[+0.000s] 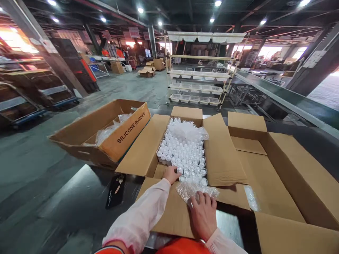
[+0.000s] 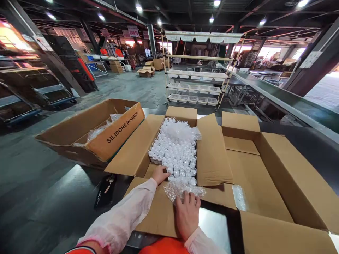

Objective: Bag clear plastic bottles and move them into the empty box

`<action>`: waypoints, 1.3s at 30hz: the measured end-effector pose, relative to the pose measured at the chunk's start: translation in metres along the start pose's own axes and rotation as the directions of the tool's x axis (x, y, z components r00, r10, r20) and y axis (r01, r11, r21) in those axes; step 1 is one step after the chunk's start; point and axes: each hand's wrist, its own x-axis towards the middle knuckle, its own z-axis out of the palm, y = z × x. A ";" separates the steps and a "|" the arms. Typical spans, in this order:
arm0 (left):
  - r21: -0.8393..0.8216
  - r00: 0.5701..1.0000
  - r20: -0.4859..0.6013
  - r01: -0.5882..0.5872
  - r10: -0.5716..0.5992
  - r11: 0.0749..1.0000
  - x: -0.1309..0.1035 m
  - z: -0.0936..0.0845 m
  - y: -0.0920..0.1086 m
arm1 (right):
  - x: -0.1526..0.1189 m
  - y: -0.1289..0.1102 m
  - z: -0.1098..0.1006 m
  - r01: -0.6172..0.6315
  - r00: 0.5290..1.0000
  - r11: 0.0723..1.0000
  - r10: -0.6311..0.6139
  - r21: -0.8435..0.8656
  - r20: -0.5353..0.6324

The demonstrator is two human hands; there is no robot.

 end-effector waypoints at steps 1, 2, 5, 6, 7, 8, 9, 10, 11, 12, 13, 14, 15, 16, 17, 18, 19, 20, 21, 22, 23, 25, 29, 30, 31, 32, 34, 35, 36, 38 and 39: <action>-0.075 0.999 -0.033 0.001 -0.003 0.997 -0.003 -0.007 0.001 | 0.000 0.000 0.005 0.037 0.999 0.999 -0.038 0.017 0.026; -0.157 0.998 -0.064 0.002 -0.012 0.988 -0.006 -0.014 0.002 | 0.000 0.001 0.010 0.068 0.995 0.996 -0.072 0.049 0.068; -0.402 0.993 -0.107 -0.002 -0.045 0.916 -0.021 -0.039 0.011 | 0.003 0.004 0.019 0.072 0.978 0.988 -0.097 0.138 0.186; -0.463 0.994 -0.103 -0.007 -0.046 0.886 -0.029 -0.047 0.015 | 0.004 0.004 0.020 0.055 0.975 0.989 -0.083 0.140 0.204; -0.523 0.995 -0.084 0.001 -0.053 0.852 -0.037 -0.053 0.019 | 0.006 0.004 0.020 0.038 0.974 0.991 -0.066 0.128 0.216; -0.584 0.997 -0.043 0.032 -0.071 0.811 -0.047 -0.058 0.022 | 0.007 0.004 0.017 0.021 0.973 0.993 -0.046 0.113 0.227; -0.637 0.995 0.021 0.089 -0.098 0.765 -0.057 -0.062 0.026 | 0.009 0.005 0.014 0.002 0.972 0.994 -0.028 0.108 0.234; -0.676 0.985 0.113 0.170 -0.127 0.717 -0.069 -0.064 0.029 | 0.010 0.005 0.009 -0.016 0.972 0.992 -0.013 0.123 0.234; -0.694 0.962 0.231 0.269 -0.147 0.668 -0.080 -0.065 0.032 | 0.012 0.006 0.004 -0.033 0.974 0.987 -0.003 0.159 0.226; -0.692 0.923 0.355 0.364 -0.144 0.623 -0.092 -0.064 0.035 | 0.014 0.008 -0.001 -0.051 0.978 0.974 0.004 0.220 0.210; -0.678 0.881 0.459 0.429 -0.112 0.597 -0.104 -0.062 0.039 | 0.016 0.011 -0.005 -0.074 0.981 0.949 0.013 0.307 0.196; -0.666 0.850 0.523 0.448 -0.055 0.597 -0.114 -0.058 0.041 | 0.018 0.014 -0.007 -0.113 0.980 0.896 0.031 0.429 0.195; -0.664 0.831 0.556 0.434 0.013 0.609 -0.124 -0.053 0.044 | 0.021 0.017 -0.007 -0.167 0.975 0.811 0.053 0.561 0.214; -0.665 0.822 0.565 0.398 0.077 0.632 -0.132 -0.047 0.045 | 0.023 0.020 -0.006 -0.227 0.966 0.702 0.074 0.675 0.247; -0.659 0.817 0.562 0.349 0.128 0.666 -0.139 -0.040 0.045 | 0.025 0.024 -0.003 -0.283 0.954 0.586 0.090 0.760 0.285; -0.630 0.809 0.567 0.303 0.157 0.715 -0.145 -0.033 0.044 | 0.027 0.027 0.001 -0.323 0.944 0.484 0.100 0.813 0.314; -0.581 0.799 0.579 0.264 0.163 0.770 -0.148 -0.026 0.041 | 0.027 0.029 0.005 -0.344 0.938 0.411 0.109 0.844 0.329; -0.527 0.797 0.584 0.225 0.157 0.820 -0.151 -0.020 0.037 | 0.027 0.031 0.009 -0.352 0.936 0.370 0.123 0.860 0.330; -0.478 0.807 0.571 0.177 0.150 0.860 -0.152 -0.014 0.032 | 0.025 0.032 0.013 -0.355 0.935 0.347 0.148 0.868 0.323; -0.439 0.831 0.536 0.122 0.151 0.890 -0.153 -0.009 0.026 | 0.023 0.033 0.015 -0.357 0.932 0.318 0.184 0.878 0.313; -0.409 0.858 0.488 0.065 0.159 0.910 -0.152 -0.005 0.021 | 0.019 0.034 0.016 -0.355 0.928 0.295 0.225 0.887 0.297; -0.362 0.890 0.423 -0.007 0.170 0.932 -0.151 -0.001 0.011 | 0.011 0.032 0.014 -0.339 0.918 0.265 0.303 0.903 0.256; -0.349 0.801 0.597 0.227 0.029 0.909 -0.144 0.000 0.007 | -0.005 0.022 0.001 -0.177 0.974 0.444 0.211 0.878 0.089; -0.396 0.756 0.654 0.356 -0.012 0.847 -0.141 0.000 0.009 | -0.008 0.019 -0.002 -0.104 0.988 0.524 0.150 0.846 0.029; -0.457 0.717 0.696 0.483 -0.038 0.747 -0.139 0.000 0.011 | -0.010 0.017 -0.005 -0.034 0.995 0.594 0.096 0.804 -0.030; -0.523 0.696 0.716 0.583 -0.051 0.622 -0.136 0.001 0.013 | -0.013 0.016 -0.007 0.024 0.995 0.647 0.059 0.762 -0.082; -0.658 0.729 0.682 0.645 -0.056 0.390 -0.133 0.003 0.017 | -0.016 0.015 -0.009 0.092 0.986 0.703 0.036 0.705 -0.165; -0.698 0.752 0.657 0.634 -0.055 0.331 -0.133 0.004 0.018 | -0.018 0.016 -0.009 0.119 0.979 0.721 0.029 0.683 -0.201; -0.715 0.767 0.640 0.617 -0.046 0.329 -0.133 0.004 0.019 | -0.019 0.016 -0.009 0.143 0.972 0.736 0.023 0.662 -0.235; -0.656 0.746 0.666 0.596 -0.016 0.462 -0.135 0.005 0.019 | -0.021 0.017 -0.009 0.179 0.953 0.768 0.019 0.615 -0.301; -0.592 0.715 0.699 0.587 -0.012 0.552 -0.136 0.005 0.019 | -0.022 0.017 -0.009 0.191 0.945 0.786 0.014 0.587 -0.327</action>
